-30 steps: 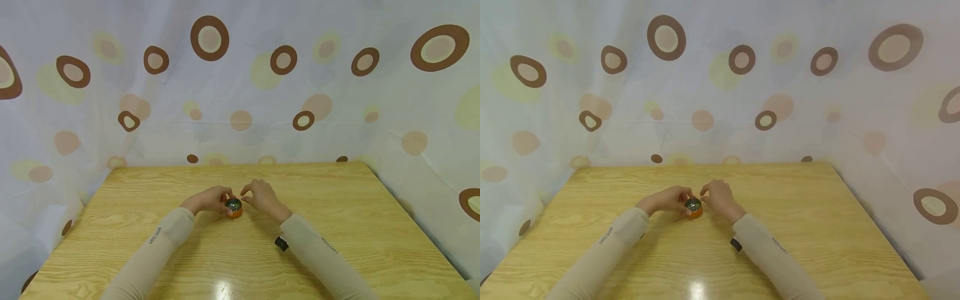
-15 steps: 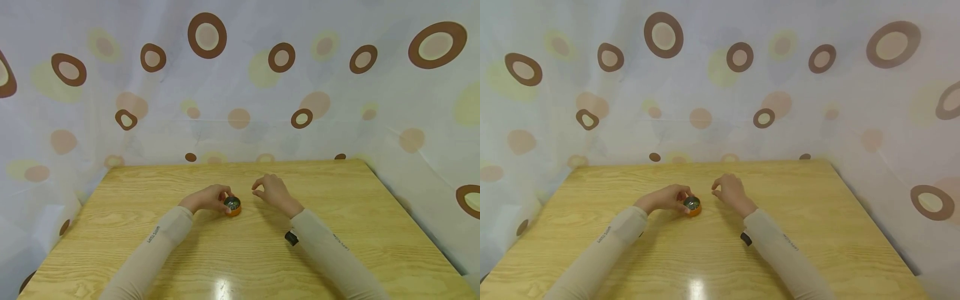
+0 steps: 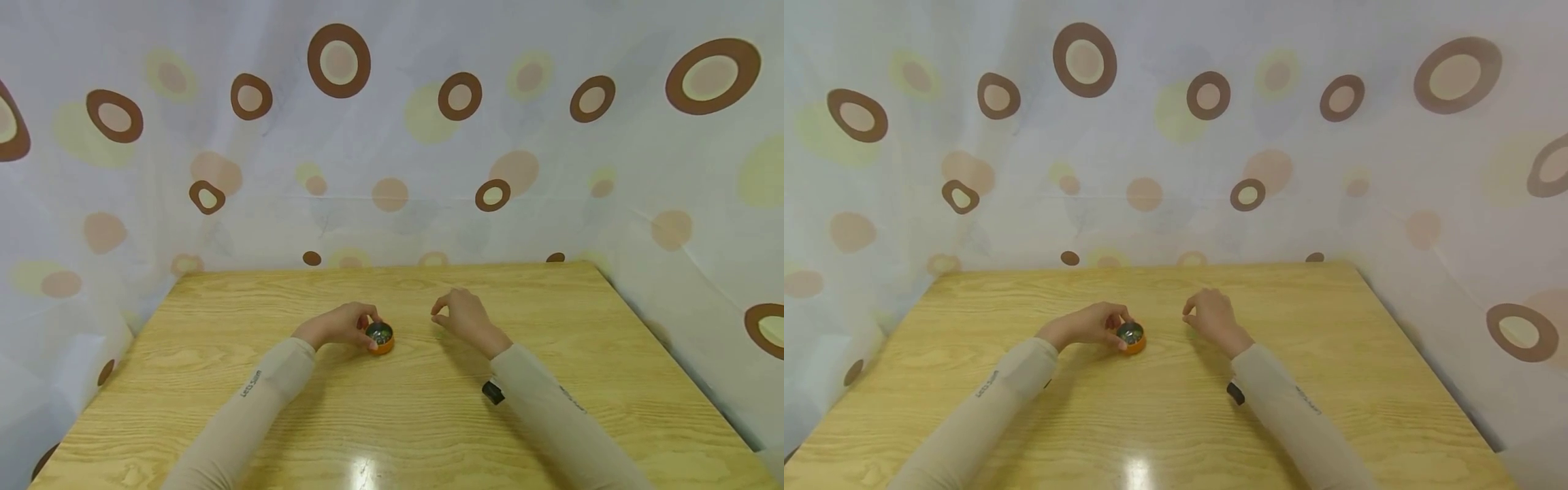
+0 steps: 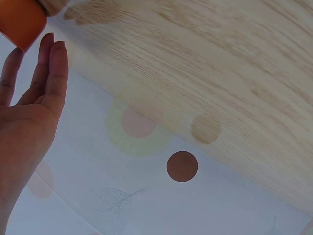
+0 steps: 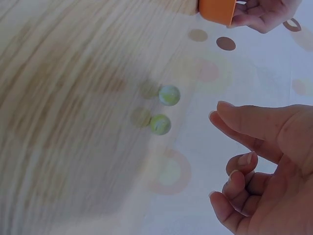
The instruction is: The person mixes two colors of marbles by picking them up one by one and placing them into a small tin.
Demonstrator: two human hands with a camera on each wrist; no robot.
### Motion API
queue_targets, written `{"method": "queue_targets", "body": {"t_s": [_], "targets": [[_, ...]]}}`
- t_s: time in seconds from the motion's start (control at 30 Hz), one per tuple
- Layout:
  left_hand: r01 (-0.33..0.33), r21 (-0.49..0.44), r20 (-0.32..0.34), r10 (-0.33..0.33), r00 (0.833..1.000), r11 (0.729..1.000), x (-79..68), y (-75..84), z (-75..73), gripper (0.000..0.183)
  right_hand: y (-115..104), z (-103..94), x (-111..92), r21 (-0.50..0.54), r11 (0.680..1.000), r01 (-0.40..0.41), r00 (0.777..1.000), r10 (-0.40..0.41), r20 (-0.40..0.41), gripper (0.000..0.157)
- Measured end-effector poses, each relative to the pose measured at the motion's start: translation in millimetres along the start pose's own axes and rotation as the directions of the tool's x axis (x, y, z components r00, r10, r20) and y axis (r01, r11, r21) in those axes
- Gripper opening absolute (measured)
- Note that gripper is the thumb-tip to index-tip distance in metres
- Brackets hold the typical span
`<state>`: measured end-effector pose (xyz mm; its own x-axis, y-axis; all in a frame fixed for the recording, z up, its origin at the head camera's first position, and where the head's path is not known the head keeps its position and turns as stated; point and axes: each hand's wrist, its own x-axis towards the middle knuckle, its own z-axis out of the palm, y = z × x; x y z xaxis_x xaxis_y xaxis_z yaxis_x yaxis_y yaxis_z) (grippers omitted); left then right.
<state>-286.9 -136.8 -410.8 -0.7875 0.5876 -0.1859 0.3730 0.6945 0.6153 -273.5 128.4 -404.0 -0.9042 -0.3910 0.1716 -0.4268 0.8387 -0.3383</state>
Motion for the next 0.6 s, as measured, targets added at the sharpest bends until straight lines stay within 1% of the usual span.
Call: {"method": "queue_targets", "body": {"t_s": [0.17,0.37,0.6], "targets": [[0.004,-0.004,0.003,-0.004,1.0,1.0,-1.5,2.2,-1.0,0.04,8.0,0.6,-5.0,-0.016,1.0,-0.011,1.0,0.011,0.012,0.009],[0.007,-0.001,0.007,-0.007,1.0,1.0,-1.3,3.0,-0.8,0.04,19.3,1.9,-10.7,-0.023,0.998,-0.059,0.996,0.061,0.064,0.008],[0.009,-0.01,0.004,-0.009,1.0,1.0,-1.9,1.1,-1.6,0.041,23.3,2.4,-11.5,-0.03,0.999,-0.044,0.993,0.047,0.105,0.009]]}}
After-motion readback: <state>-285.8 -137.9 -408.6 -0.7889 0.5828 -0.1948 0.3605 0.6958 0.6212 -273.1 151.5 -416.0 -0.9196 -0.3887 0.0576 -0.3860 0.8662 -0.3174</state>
